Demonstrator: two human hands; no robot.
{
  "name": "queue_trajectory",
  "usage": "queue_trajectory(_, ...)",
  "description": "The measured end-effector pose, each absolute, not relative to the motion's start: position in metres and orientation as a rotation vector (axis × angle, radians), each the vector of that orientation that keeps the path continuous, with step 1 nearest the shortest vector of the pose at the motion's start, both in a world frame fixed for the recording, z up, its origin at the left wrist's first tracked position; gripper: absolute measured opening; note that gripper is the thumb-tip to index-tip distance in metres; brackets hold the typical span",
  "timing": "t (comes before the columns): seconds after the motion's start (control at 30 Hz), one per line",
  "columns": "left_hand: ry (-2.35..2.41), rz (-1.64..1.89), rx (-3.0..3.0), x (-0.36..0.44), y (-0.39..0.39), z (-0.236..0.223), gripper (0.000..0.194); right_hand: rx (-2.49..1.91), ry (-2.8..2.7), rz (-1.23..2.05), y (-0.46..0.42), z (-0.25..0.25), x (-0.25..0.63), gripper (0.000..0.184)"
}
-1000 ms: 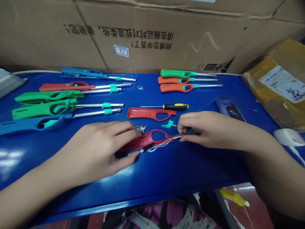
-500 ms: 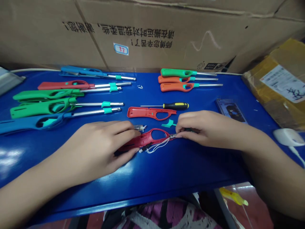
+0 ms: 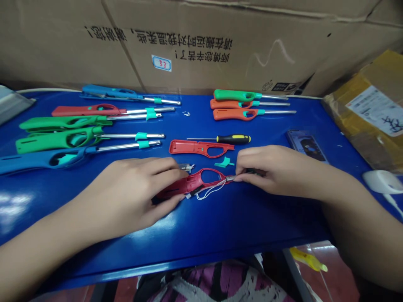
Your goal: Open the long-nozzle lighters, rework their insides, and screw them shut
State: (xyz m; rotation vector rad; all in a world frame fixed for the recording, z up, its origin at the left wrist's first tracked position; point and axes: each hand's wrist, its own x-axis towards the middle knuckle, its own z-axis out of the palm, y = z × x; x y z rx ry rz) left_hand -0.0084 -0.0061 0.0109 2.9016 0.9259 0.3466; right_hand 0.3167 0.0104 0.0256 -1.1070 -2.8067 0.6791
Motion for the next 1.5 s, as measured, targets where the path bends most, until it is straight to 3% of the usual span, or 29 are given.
queue_trajectory(0.27, 0.924, 0.411, 2.776, -0.003, -0.016, 0.01, 0.02, -0.989, -2.692, 0.619, -0.001, 0.023, 0.306, 0.01)
queue_trajectory(0.47, 0.901, 0.4, 2.676, -0.001, -0.015, 0.0, 0.013, -0.994, -2.752, 0.649, -0.006, 0.012, 0.295, 0.013)
queue_trajectory(1.2, 0.941, 0.541, 2.658, 0.0, -0.015, 0.0, 0.013, -0.913, -2.598, 0.902, 0.0, 0.011, 0.295, 0.005)
queue_trajectory(1.5, 0.971, 0.512, 2.687, 0.001, -0.014, -0.001, 0.013, -0.863, -2.611, 0.967, 0.001, 0.01, 0.297, 0.011)
